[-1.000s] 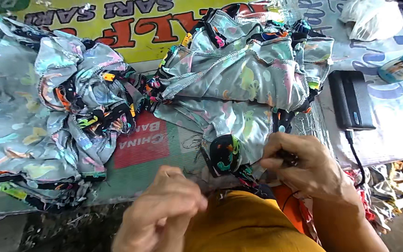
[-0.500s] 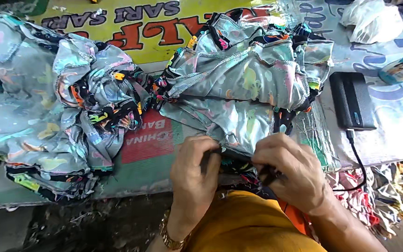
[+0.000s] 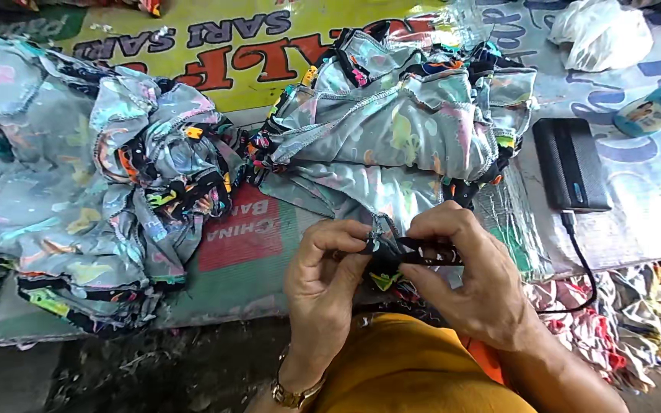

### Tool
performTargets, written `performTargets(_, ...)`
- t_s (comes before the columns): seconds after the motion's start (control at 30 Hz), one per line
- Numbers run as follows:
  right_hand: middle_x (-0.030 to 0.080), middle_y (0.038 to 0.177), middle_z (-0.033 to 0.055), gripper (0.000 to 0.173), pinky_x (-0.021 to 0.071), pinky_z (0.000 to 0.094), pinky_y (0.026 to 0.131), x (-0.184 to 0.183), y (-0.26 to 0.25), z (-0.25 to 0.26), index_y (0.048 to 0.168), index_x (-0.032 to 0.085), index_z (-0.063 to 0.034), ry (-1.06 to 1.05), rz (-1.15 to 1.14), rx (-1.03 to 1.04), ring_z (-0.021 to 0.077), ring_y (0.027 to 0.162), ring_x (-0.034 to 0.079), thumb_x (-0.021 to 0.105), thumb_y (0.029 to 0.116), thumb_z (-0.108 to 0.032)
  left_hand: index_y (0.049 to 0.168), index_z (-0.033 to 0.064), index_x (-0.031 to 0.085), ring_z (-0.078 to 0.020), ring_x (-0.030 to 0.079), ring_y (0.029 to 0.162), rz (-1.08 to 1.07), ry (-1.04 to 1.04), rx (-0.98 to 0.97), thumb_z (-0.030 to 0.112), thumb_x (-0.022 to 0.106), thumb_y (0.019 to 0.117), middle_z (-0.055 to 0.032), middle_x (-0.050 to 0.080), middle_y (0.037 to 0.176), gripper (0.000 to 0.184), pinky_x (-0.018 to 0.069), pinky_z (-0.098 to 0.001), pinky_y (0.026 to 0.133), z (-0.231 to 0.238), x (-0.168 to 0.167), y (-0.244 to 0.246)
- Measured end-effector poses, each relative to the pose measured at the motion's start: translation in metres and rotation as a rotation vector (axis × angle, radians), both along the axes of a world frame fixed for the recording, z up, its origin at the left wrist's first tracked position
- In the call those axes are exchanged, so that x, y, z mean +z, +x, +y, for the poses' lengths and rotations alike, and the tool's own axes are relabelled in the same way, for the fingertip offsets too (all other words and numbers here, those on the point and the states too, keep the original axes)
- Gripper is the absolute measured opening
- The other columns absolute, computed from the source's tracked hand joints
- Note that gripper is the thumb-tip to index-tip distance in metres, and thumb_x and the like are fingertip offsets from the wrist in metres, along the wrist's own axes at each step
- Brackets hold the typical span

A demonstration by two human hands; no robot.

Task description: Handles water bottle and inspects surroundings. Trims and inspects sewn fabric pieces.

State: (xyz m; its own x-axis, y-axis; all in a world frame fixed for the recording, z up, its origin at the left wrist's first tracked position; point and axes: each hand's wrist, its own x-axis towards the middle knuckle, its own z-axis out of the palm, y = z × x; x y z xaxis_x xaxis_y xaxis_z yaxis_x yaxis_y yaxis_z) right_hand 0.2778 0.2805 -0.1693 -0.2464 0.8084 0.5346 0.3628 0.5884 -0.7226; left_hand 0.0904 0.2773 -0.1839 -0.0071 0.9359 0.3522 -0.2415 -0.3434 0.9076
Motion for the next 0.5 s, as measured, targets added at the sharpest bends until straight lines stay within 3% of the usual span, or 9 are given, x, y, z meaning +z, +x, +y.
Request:
performTargets(0.17, 0.064, 0.101, 0.0014, 0.023, 0.0538, 0.0136, 0.070, -0.005, -0.006, 0.007, 0.114, 0.064, -0.0028, -0.086, 0.124, 0.042, 0.0000, 0.084, 0.061, 0.069, 0.0974, -0.018, 0.108, 0.0135, 0.068, -0.0115, 0.069, 0.101, -0.027, -0.014, -0.001, 0.008, 0.068, 0.0969, -0.0025, 0.070, 0.110, 0.012, 0.0594, -0.0267, 0.088, -0.001, -0.001, 0.001)
performTargets(0.23, 0.064, 0.102, 0.0008, 0.034, 0.0567, 0.0146, 0.071, -0.009, -0.006, 0.010, 0.119, 0.060, -0.0037, -0.116, 0.186, 0.072, 0.0003, 0.085, 0.063, 0.074, 0.0946, -0.022, 0.107, 0.0132, 0.068, -0.0113, 0.069, 0.100, -0.066, -0.048, -0.010, 0.008, 0.068, 0.0966, -0.0033, 0.071, 0.109, 0.011, 0.0596, -0.0267, 0.086, -0.001, -0.002, 0.002)
performTargets(0.3, 0.063, 0.096, -0.0019, 0.043, 0.0517, 0.0130, 0.067, -0.012, -0.009, 0.010, 0.118, 0.056, -0.0079, -0.110, 0.087, 0.027, -0.0018, 0.080, 0.059, 0.079, 0.0905, -0.032, 0.106, 0.0125, 0.068, -0.0112, 0.070, 0.097, -0.105, -0.067, -0.010, 0.008, 0.069, 0.0962, -0.0040, 0.071, 0.107, 0.010, 0.0596, -0.0265, 0.084, -0.001, -0.002, 0.002)
performTargets(0.4, 0.066, 0.086, 0.0001, 0.016, 0.0516, 0.0192, 0.062, -0.017, -0.010, 0.010, 0.104, 0.065, -0.0071, -0.078, -0.056, 0.006, 0.0027, 0.073, 0.062, 0.070, 0.0939, -0.019, 0.106, 0.0142, 0.069, -0.0102, 0.069, 0.097, -0.093, -0.027, 0.028, 0.009, 0.068, 0.0964, -0.0013, 0.071, 0.105, 0.011, 0.0588, -0.0262, 0.087, 0.003, -0.002, -0.001)
performTargets(0.5, 0.065, 0.086, -0.0031, 0.007, 0.0523, 0.0127, 0.065, -0.011, 0.002, 0.014, 0.101, 0.066, -0.0066, -0.235, 0.094, 0.133, -0.0024, 0.075, 0.061, 0.060, 0.0998, -0.011, 0.109, 0.0151, 0.070, -0.0081, 0.069, 0.096, -0.043, -0.020, 0.060, 0.010, 0.066, 0.0986, 0.0013, 0.071, 0.104, 0.012, 0.0586, -0.0255, 0.088, 0.005, -0.002, -0.004)
